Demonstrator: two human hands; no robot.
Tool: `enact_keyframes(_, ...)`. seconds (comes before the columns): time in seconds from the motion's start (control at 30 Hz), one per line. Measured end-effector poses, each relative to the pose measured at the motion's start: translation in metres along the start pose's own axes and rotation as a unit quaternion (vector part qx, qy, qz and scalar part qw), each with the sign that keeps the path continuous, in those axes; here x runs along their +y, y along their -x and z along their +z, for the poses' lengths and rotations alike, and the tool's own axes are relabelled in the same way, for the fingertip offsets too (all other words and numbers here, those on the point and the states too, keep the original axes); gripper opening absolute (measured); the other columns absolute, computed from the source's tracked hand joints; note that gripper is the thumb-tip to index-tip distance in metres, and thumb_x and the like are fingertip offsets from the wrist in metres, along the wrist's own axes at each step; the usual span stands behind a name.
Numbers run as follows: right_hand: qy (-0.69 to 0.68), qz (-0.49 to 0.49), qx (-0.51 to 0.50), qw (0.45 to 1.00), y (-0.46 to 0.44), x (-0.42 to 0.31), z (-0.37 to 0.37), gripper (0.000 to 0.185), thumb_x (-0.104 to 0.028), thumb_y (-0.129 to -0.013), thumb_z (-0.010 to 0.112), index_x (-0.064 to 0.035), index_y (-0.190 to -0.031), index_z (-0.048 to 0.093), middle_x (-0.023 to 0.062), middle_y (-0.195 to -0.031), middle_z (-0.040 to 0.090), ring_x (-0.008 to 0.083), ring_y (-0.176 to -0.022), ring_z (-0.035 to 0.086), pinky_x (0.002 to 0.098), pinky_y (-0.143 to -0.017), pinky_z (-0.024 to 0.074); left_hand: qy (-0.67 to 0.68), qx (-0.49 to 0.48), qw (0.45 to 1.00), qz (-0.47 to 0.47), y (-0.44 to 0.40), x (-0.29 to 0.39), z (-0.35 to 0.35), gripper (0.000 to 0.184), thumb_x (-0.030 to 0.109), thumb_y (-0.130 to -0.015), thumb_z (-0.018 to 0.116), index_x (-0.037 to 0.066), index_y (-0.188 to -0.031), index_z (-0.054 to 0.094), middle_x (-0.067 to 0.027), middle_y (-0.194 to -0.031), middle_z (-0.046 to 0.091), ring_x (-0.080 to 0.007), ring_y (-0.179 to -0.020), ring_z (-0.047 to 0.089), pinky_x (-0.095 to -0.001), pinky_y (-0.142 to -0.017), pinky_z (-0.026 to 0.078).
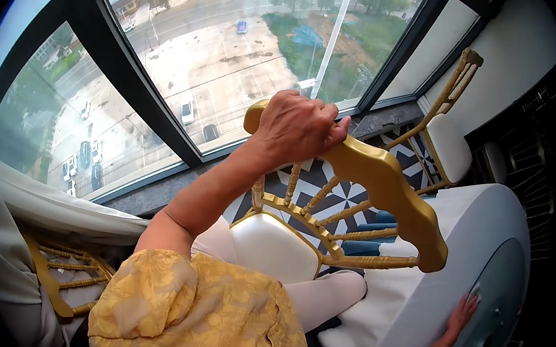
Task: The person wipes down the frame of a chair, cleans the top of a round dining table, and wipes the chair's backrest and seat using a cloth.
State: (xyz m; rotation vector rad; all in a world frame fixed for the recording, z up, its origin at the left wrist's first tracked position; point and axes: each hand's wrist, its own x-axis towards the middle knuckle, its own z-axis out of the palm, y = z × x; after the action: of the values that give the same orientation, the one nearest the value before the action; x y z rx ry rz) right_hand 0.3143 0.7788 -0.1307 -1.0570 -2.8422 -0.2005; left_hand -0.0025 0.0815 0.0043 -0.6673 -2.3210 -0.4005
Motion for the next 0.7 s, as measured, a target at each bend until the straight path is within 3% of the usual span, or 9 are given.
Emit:
enact_keyframes(0.2,-0.185,0.027,-0.005,0.982,-0.089,0.023,0.008,0.066,-0.050,-0.103,0.028,-0.0051,-0.151,0.028,0.0242,-0.153,0.032,0.0433,-0.140,0.030,0.0511,-0.115,0.0259,-0.015,-0.012,1.000,0.001,-0.002,0.001,-0.003,0.034,0.028,-0.088,0.062,0.012,-0.058,0.057,-0.0061,-0.049,0.057,-0.0254,-0.041,0.054,-0.0363,-0.050,0.044)
enact_keyframes(0.27,-0.026,0.041,-0.005,0.999,-0.069,0.044,-0.007,0.065,-0.049,-0.105,0.029,-0.0014,-0.148,0.033,0.0256,-0.149,0.038,0.0426,-0.138,0.033,0.0483,-0.112,0.0289,-0.024,-0.025,0.999,0.007,-0.001,0.000,-0.004,0.034,0.028,-0.089,0.061,0.012,-0.058,0.057,-0.0060,-0.049,0.057,-0.0251,-0.041,0.054,-0.0365,-0.050,0.045)
enact_keyframes(0.33,0.046,-0.004,0.001,0.999,-0.052,0.148,0.026,0.059,-0.036,-0.103,0.043,-0.0060,-0.151,0.027,0.0240,-0.151,0.035,0.0441,-0.136,0.038,0.0516,-0.113,0.0302,-0.026,-0.031,0.999,0.006,-0.002,0.000,-0.005,0.034,0.027,-0.089,0.061,0.012,-0.059,0.057,-0.0056,-0.049,0.056,-0.0246,-0.041,0.054,-0.0362,-0.050,0.045)
enact_keyframes(0.37,-0.017,0.047,-0.023,0.998,-0.014,0.151,0.005,0.060,-0.041,-0.105,0.036,-0.0002,-0.148,0.032,0.0243,-0.148,0.039,0.0418,-0.137,0.035,0.0468,-0.114,0.0276,-0.027,-0.023,0.999,0.008,-0.001,0.000,-0.005,0.034,0.027,-0.089,0.061,0.012,-0.059,0.057,-0.0056,-0.049,0.056,-0.0244,-0.040,0.054,-0.0361,-0.050,0.044)
enact_keyframes(0.5,0.042,0.076,0.000,0.996,0.117,0.159,-0.033,0.059,-0.038,-0.103,0.041,-0.0032,-0.150,0.031,0.0244,-0.150,0.036,0.0421,-0.137,0.034,0.0477,-0.113,0.0285,-0.027,-0.012,1.000,0.008,-0.002,0.002,-0.002,0.034,0.027,-0.089,0.061,0.012,-0.058,0.056,-0.0048,-0.047,0.054,-0.0241,-0.039,0.052,-0.0356,-0.049,0.044)
enact_keyframes(0.7,0.093,0.066,0.014,0.993,0.267,0.090,-0.083,0.060,-0.034,-0.101,0.048,-0.0078,-0.151,0.029,0.0246,-0.152,0.030,0.0425,-0.138,0.033,0.0491,-0.112,0.0298,-0.021,-0.020,1.000,-0.002,-0.002,0.002,-0.002,0.034,0.028,-0.089,0.062,0.012,-0.060,0.055,-0.0037,-0.049,0.053,-0.0239,-0.041,0.051,-0.0352,-0.050,0.042)
